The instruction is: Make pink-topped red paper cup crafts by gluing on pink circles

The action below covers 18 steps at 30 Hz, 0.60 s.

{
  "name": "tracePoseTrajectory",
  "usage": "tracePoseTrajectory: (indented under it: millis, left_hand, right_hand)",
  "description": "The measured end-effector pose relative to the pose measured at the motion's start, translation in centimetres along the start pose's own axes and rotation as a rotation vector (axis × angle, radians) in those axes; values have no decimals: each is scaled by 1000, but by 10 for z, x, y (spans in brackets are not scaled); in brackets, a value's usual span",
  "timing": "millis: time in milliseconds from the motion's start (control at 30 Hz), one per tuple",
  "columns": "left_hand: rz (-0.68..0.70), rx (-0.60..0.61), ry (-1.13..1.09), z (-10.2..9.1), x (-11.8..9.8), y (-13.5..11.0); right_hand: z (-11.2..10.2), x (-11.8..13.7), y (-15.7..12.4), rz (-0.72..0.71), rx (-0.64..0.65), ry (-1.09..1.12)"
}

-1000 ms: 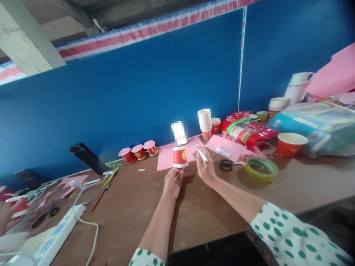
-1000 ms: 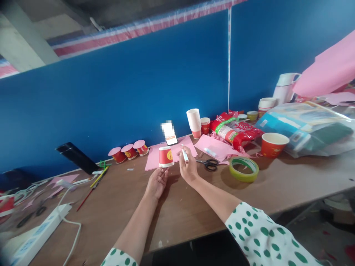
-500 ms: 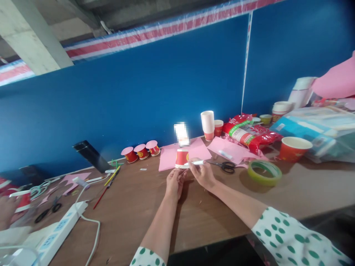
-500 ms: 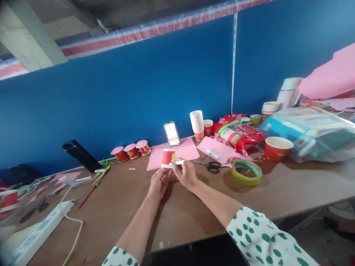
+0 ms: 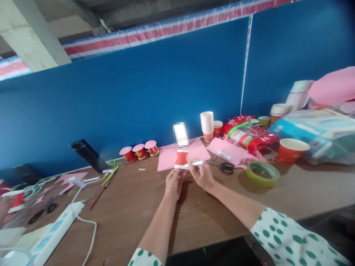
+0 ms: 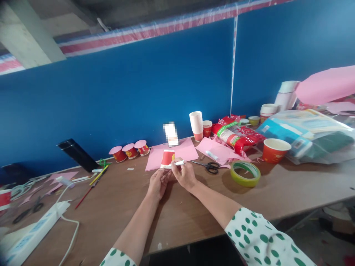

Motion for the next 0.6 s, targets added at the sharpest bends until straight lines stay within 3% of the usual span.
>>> tracePoseTrajectory:
  millis: [600]
  left_hand:
    - [-19,-22,51,-2,3,0]
  right_hand:
    - [-3,-4,1,68,-26,26]
Point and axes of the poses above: each hand's wrist, its own y-axis towards the middle knuckle, its own z-axis out of the palm, x = y × z, the point moved 6 cm from there along y, towards the middle knuckle, and after that the axes turned 7 degrees about y, right-handed, at the moved point
